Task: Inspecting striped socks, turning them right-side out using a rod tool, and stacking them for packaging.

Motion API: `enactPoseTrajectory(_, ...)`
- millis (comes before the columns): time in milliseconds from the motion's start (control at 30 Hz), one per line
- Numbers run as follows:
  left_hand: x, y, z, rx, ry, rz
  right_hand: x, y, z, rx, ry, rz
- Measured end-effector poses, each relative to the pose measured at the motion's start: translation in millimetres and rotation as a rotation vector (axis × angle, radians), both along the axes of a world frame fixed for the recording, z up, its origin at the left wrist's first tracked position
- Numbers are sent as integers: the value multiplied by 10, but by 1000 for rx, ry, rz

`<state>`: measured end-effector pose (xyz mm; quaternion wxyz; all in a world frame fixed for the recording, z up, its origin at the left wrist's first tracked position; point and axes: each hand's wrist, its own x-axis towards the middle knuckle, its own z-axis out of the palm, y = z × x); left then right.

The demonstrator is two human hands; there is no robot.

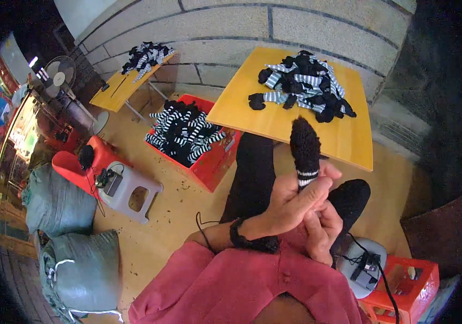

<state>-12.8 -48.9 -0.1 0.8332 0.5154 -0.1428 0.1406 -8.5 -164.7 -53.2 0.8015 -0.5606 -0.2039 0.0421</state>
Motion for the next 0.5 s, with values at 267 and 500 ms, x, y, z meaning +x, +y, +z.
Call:
enactPoseTrajectory(267, 155, 245, 227, -185, -133, 15, 21, -86, -272, -234, -108, -67)
enactPoseTrajectory(500, 156, 221, 280, -298, -215, 53, -73, -22, -266, -23, 52, -49)
